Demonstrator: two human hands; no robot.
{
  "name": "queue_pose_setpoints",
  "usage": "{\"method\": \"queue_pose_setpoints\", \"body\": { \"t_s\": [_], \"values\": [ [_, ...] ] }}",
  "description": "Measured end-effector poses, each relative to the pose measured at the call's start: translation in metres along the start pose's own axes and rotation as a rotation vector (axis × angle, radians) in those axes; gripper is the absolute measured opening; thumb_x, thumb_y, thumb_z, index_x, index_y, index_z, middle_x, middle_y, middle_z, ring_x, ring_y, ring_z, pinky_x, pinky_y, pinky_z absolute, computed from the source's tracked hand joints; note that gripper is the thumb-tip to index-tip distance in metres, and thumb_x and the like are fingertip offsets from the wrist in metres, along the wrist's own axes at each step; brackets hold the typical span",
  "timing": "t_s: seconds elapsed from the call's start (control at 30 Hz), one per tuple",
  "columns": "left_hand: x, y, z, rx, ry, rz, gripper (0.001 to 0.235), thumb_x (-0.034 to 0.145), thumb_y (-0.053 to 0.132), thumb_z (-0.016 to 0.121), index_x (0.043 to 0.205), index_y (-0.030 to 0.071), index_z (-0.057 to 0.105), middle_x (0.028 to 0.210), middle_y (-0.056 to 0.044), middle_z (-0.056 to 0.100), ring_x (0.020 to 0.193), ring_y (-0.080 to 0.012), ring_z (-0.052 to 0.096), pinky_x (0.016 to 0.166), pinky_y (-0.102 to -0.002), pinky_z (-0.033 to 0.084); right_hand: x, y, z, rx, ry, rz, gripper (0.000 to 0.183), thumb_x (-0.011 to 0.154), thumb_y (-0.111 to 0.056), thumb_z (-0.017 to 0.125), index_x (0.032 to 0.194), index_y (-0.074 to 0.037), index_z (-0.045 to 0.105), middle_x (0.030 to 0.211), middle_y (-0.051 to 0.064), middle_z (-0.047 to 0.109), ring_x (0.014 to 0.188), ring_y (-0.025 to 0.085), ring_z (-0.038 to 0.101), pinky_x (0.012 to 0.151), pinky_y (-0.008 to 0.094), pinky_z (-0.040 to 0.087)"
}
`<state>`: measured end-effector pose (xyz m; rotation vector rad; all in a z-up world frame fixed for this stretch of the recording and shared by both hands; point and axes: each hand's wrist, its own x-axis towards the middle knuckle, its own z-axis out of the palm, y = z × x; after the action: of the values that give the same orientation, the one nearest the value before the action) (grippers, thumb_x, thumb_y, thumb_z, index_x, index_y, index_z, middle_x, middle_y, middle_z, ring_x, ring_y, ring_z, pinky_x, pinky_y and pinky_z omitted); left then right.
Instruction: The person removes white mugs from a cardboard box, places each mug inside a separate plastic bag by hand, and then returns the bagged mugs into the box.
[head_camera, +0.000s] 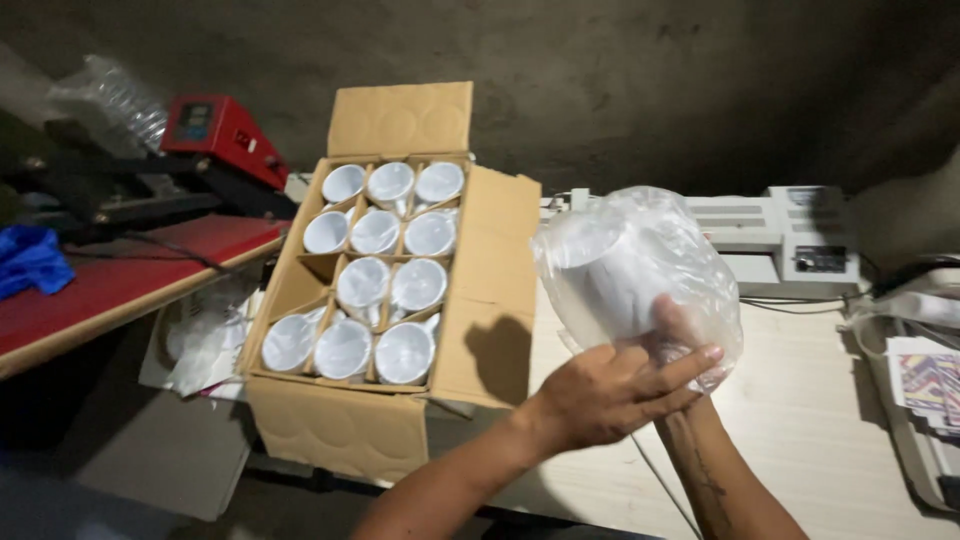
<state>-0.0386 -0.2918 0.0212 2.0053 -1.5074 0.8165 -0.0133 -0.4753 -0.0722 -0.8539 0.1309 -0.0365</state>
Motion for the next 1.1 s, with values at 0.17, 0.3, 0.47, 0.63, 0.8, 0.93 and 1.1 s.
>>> {"method": "queue_pose_setpoints", "body": {
  "t_s": [0.17,0.3,0.47,0.63,0.8,0.93,1.1],
  "values": [
    [0.018,0.031,0.020,-0.018,-0.154,-0.043,0.046,0.111,0.008,0.054,0.157,0.013,0.051,0.170,0.000,0.040,0.080,-0.0138,0.059,0.065,-0.027,0.055,-0.004,-0.017,-0.004,0.116,0.036,0.037,0.054,0.089,-0.025,0.075,0.130,0.001,0.052,0.123,0.012,0.059,0.110,0.025,0.060,0.091,0.035,0.054],
    [0.015,0.048,0.053,-0.114,-0.049,-0.040,0.037,0.118,0.005,0.056,0.154,0.011,0.049,0.167,-0.004,0.041,0.102,-0.0164,0.069,0.077,-0.025,0.058,-0.005,-0.028,-0.004,0.227,0.051,0.087,0.066,0.080,-0.030,0.078,0.134,0.000,0.053,0.128,0.012,0.059,0.115,0.025,0.059,0.098,0.034,0.055],
    [0.005,0.023,0.043,-0.378,0.066,-0.136,0.037,0.106,0.007,0.055,0.140,0.022,0.051,0.138,0.000,0.058,0.096,-0.0159,0.065,0.085,-0.029,0.056,-0.014,-0.045,-0.020,0.228,-0.044,0.043,0.053,0.083,-0.021,0.075,0.129,-0.002,0.057,0.123,0.009,0.063,0.108,0.019,0.062,0.091,0.029,0.055],
    [0.043,-0.020,0.000,-0.158,0.260,-0.494,0.059,0.095,0.021,0.062,0.150,0.009,0.042,0.141,-0.020,0.057,0.127,-0.0313,0.057,0.112,-0.043,0.048,-0.012,-0.009,-0.122,-0.187,-0.113,-0.082,0.032,0.091,-0.006,0.070,0.121,-0.001,0.061,0.110,0.008,0.068,0.094,0.017,0.064,0.078,0.029,0.055],
    [0.025,-0.042,0.049,-0.880,-0.147,-1.080,0.071,0.098,0.049,0.055,0.153,0.006,0.040,0.130,-0.017,0.063,0.121,-0.0307,0.065,0.107,-0.047,0.049,-0.037,-0.048,-0.078,-1.439,-0.371,-0.881,0.042,0.085,-0.007,0.067,0.126,-0.006,0.060,0.107,0.006,0.067,0.091,0.022,0.066,0.080,0.034,0.055],
    [-0.016,-0.060,0.103,-1.449,-0.012,-1.400,0.068,0.098,0.051,0.053,0.150,0.009,0.042,0.134,-0.021,0.062,0.123,-0.0342,0.063,0.107,-0.052,0.051,-0.029,-0.075,-0.035,-1.164,-0.244,-0.284,0.045,0.089,-0.018,0.069,0.131,-0.006,0.058,0.101,0.011,0.070,0.083,0.029,0.069,0.071,0.040,0.059],
    [-0.034,-0.050,0.125,-2.053,0.310,-1.511,0.074,0.095,0.058,0.055,0.151,0.010,0.047,0.144,-0.015,0.058,0.128,-0.0328,0.060,0.109,-0.053,0.047,-0.033,-0.111,-0.017,-1.296,-0.335,-0.243,0.048,0.089,-0.023,0.073,0.133,-0.008,0.061,0.114,0.011,0.076,0.095,0.023,0.071,0.078,0.037,0.060]
  ]
}}
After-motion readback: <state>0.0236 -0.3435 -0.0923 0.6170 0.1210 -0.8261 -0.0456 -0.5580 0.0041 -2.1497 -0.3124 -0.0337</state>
